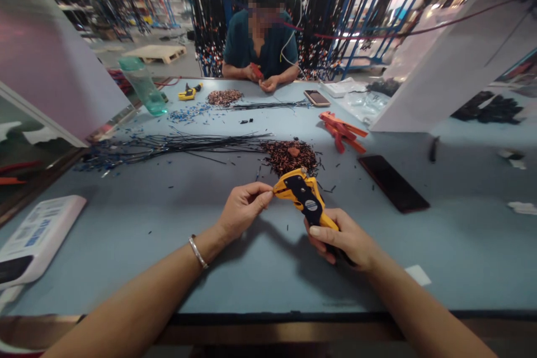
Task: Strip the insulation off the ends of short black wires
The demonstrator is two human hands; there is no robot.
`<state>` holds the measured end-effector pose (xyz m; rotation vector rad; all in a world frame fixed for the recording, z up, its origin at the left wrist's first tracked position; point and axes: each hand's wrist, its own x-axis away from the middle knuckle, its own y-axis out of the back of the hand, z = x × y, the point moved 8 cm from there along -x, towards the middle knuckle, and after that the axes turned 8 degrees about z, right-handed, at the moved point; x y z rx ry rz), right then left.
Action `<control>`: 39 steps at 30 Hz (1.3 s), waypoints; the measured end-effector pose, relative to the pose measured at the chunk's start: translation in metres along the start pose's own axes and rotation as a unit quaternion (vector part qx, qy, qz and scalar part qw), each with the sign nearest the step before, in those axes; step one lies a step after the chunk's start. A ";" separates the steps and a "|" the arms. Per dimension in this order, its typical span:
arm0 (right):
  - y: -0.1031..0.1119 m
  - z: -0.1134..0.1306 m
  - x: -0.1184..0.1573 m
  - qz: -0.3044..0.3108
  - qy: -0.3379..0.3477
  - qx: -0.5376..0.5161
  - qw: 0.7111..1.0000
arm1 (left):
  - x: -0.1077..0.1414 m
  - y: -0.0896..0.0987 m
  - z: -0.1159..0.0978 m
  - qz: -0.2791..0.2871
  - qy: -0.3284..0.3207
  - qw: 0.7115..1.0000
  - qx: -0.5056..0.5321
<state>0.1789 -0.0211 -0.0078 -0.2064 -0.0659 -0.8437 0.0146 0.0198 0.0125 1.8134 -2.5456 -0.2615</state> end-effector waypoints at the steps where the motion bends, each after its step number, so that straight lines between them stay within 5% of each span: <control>1: 0.000 -0.001 0.000 0.000 -0.001 0.000 1.000 | -0.001 0.000 0.000 0.000 -0.002 1.000 -0.010; 20: 0.004 -0.011 0.001 -0.034 -0.069 -0.236 0.969 | -0.002 0.001 -0.004 -0.057 -0.006 0.990 -0.129; 34: 0.016 -0.008 0.003 -0.019 -0.093 -0.257 0.962 | -0.004 -0.006 -0.016 -0.059 -0.038 0.979 -0.194; 36: 0.022 -0.007 0.006 -0.020 -0.095 -0.249 0.964 | -0.001 -0.006 -0.018 -0.057 -0.040 0.976 -0.206; 39: 0.057 0.005 0.019 -0.116 -0.024 -0.262 0.958 | 0.004 -0.004 -0.018 -0.058 -0.035 0.972 -0.225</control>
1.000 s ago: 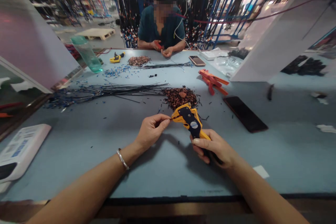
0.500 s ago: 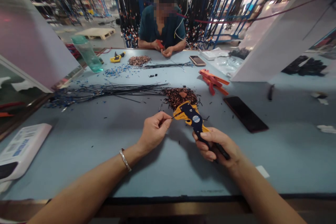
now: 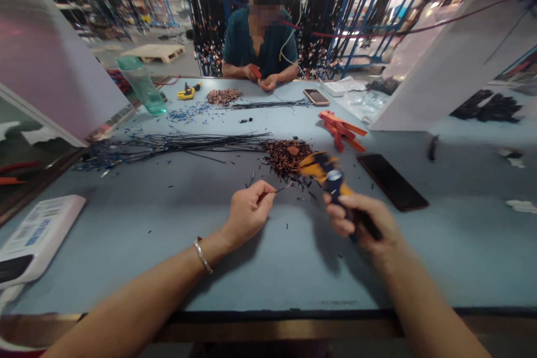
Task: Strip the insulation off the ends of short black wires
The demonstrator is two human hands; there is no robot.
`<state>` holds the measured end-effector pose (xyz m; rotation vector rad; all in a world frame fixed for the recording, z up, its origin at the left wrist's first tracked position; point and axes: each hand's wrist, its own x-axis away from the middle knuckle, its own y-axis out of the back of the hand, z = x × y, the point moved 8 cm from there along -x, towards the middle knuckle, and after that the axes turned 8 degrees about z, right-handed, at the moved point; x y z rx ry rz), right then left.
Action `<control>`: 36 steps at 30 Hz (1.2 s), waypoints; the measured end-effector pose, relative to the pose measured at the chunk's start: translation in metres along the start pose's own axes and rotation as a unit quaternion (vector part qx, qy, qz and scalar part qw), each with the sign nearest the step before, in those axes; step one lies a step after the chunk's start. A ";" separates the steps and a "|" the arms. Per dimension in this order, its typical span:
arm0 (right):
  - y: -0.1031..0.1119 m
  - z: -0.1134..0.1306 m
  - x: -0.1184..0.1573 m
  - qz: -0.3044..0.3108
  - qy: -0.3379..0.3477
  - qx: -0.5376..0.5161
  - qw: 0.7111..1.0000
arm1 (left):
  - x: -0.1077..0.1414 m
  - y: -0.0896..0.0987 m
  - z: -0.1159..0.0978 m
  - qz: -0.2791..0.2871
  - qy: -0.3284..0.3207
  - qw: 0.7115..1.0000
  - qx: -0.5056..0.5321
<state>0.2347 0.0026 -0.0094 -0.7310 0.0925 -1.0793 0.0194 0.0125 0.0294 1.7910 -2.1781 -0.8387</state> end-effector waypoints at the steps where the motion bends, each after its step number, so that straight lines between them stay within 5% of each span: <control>1: 0.013 0.016 0.006 -0.042 0.072 -0.026 0.996 | 0.001 0.001 0.001 -0.003 0.004 1.000 -0.003; 5: 0.027 0.034 0.018 -0.073 0.133 -0.026 0.988 | -0.001 -0.001 0.004 -0.012 0.014 1.000 0.014; 13: -0.017 -0.010 -0.004 0.053 0.021 0.094 0.994 | -0.001 0.003 0.011 -0.040 0.021 0.998 0.033; 28: -0.041 -0.018 -0.005 0.135 0.051 0.234 0.961 | 0.004 -0.013 0.021 -0.003 0.090 0.979 0.185; 33: -0.050 -0.007 0.000 0.086 0.096 0.392 0.911 | 0.005 -0.019 0.018 0.016 0.091 0.975 0.202; 36: -0.056 0.004 0.006 0.016 0.156 0.552 0.819 | 0.005 -0.020 0.018 0.018 0.099 0.969 0.227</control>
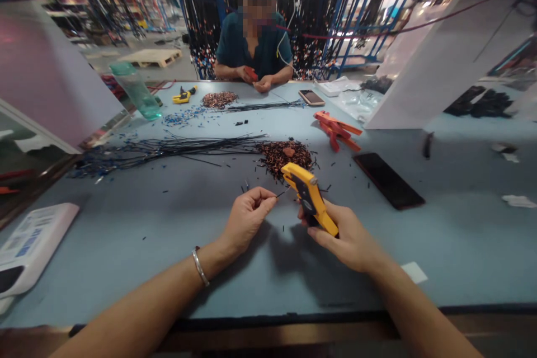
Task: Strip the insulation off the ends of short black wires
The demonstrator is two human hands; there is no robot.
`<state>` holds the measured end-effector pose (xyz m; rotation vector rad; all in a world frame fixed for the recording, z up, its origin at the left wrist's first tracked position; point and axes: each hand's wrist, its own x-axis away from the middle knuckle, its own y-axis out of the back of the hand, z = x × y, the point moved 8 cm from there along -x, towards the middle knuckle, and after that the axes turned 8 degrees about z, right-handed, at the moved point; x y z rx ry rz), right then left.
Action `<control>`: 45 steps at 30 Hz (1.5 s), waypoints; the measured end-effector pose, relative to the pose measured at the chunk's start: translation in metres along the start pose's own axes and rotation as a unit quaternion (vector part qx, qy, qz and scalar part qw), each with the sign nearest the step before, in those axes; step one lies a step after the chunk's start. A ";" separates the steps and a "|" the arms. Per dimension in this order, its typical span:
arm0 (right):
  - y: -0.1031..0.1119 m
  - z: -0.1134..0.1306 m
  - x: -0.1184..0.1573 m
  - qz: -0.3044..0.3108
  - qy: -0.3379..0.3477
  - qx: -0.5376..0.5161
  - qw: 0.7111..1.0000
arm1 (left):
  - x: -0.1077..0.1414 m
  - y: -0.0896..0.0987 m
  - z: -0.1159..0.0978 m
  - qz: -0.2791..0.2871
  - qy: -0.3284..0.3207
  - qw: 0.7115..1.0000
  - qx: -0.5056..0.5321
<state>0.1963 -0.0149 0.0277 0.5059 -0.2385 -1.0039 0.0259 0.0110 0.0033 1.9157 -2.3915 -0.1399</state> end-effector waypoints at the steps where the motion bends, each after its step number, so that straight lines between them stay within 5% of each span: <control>1: 0.002 0.004 0.001 -0.027 0.018 0.069 0.997 | 0.000 -0.001 0.000 0.007 0.000 1.000 0.019; 4: -0.003 0.013 0.003 -0.069 0.074 0.232 0.967 | -0.001 -0.008 0.000 0.040 -0.005 0.994 0.098; 8: -0.013 0.015 0.002 -0.072 0.101 0.310 0.943 | 0.000 -0.011 0.002 0.044 0.001 0.984 0.172; 34: -0.019 0.006 -0.001 -0.092 0.046 0.340 0.935 | -0.001 -0.019 0.000 0.083 -0.001 0.985 0.148; 40: -0.007 0.002 -0.001 -0.121 0.037 0.307 0.943 | -0.001 -0.015 0.001 0.090 -0.030 0.995 0.016; 45: 0.018 -0.016 0.000 -0.129 -0.033 0.045 0.990 | -0.003 0.013 -0.014 -0.011 -0.132 0.965 -0.226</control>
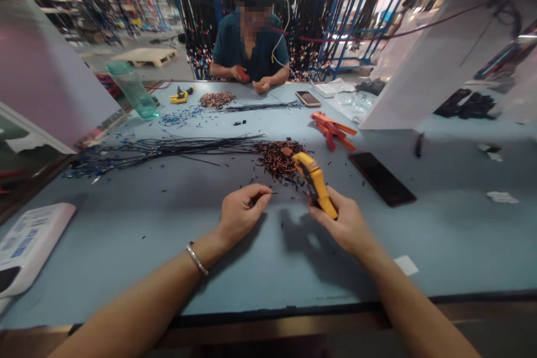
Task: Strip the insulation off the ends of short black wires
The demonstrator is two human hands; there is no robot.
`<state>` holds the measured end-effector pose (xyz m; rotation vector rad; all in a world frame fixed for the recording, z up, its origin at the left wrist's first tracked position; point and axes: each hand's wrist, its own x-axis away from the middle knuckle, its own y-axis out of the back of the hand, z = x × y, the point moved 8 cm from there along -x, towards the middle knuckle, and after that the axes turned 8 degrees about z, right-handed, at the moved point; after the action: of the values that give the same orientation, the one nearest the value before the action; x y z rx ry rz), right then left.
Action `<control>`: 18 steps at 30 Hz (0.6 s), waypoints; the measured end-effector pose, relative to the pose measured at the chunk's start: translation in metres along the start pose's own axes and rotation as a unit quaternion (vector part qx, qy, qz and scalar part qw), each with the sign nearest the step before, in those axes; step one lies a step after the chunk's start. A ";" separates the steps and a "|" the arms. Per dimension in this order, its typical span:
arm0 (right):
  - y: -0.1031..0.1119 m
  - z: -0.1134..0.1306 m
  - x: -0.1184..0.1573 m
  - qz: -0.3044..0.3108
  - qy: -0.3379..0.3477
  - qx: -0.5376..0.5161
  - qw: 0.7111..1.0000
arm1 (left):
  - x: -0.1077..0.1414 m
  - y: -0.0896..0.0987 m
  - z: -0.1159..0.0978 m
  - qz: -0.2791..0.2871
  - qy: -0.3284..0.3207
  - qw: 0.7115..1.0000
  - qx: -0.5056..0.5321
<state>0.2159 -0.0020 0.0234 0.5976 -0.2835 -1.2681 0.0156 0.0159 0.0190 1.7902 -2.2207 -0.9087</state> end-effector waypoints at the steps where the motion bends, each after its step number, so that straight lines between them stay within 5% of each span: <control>1: 0.001 -0.004 0.000 0.011 -0.010 -0.086 0.996 | -0.001 0.003 0.001 -0.004 -0.010 0.999 -0.033; 4: -0.001 -0.014 0.000 0.023 -0.023 -0.318 0.948 | -0.003 0.005 0.005 0.016 -0.014 0.995 -0.094; 8: -0.009 -0.028 0.002 0.029 -0.068 -0.448 0.891 | -0.003 -0.007 0.001 0.086 -0.024 0.986 -0.142; 12: -0.009 -0.031 0.002 0.030 -0.087 -0.465 0.881 | -0.001 -0.018 -0.015 0.158 -0.094 0.974 -0.129; 18: -0.006 -0.029 0.003 0.034 -0.091 -0.447 0.889 | -0.009 0.002 -0.020 0.181 -0.151 0.966 -0.110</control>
<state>0.2269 0.0020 -0.0041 -0.3237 0.1421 -1.2301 0.0257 0.0178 0.0387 1.1611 -2.3925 -1.3473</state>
